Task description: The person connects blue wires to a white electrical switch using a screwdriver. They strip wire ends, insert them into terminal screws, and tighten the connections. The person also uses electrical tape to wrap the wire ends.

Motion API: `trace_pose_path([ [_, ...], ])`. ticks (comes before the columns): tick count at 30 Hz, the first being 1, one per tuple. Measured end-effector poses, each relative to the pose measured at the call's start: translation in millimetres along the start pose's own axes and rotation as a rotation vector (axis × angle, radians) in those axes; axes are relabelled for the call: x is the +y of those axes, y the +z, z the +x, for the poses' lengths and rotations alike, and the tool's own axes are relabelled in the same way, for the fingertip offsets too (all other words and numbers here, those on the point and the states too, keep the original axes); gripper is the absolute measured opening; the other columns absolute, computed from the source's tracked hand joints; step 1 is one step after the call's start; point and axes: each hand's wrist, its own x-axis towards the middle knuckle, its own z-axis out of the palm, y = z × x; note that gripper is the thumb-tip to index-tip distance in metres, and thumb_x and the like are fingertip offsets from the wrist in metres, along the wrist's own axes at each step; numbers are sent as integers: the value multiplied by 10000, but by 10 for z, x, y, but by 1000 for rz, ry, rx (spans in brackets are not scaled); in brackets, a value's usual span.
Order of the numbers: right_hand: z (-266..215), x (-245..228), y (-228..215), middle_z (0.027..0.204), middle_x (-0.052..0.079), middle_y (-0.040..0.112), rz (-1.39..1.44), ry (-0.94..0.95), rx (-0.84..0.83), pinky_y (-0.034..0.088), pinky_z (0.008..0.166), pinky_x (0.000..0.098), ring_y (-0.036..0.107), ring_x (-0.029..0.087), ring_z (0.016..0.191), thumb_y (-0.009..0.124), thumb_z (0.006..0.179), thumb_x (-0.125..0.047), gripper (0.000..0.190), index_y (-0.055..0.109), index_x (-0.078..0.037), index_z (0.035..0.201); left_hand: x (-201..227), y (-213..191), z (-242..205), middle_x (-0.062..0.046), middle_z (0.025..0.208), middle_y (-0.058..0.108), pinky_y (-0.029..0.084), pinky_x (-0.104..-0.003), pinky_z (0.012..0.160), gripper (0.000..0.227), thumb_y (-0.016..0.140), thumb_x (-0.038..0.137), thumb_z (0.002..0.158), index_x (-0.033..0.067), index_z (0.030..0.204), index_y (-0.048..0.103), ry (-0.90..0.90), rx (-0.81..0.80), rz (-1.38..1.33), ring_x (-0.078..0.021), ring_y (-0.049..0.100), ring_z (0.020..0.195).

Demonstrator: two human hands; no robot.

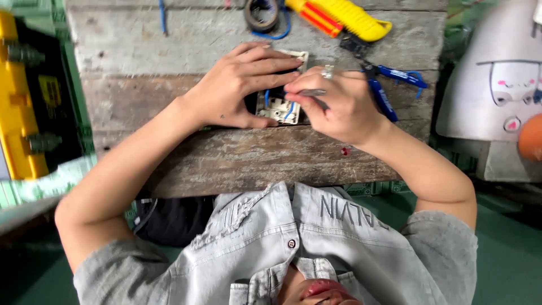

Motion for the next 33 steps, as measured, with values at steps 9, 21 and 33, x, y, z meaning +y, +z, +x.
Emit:
trace_pose_path([
  [9, -121, 92, 183, 974, 161, 715, 140, -26, 75, 619, 756, 377, 744, 299, 841, 704, 1023, 11, 167, 573, 25, 1126, 105, -62, 57, -125, 1507, 590, 389, -513, 1161, 687, 773, 458, 925, 36, 1435, 587, -79, -45, 36, -328, 573, 1377],
  [21, -133, 158, 144, 1016, 153, 737, 76, -60, 2, 660, 830, 394, 755, 303, 904, 745, 1002, 23, 237, 570, 20, 1163, 118, -79, 77, -170, 1501, 581, 348, -561, 1194, 738, 705, 541, 934, 18, 1434, 562, -68, -64, 62, -346, 580, 1363],
  [33, -94, 138, 39, 977, 121, 780, 9, -17, 30, 577, 598, 331, 687, 194, 660, 750, 1016, 20, 149, 646, -22, 1115, 120, -58, 31, -208, 1456, 605, 456, -462, 952, 481, 620, 319, 1063, -1, 1421, 591, -46, -2, 204, -386, 638, 1116],
])
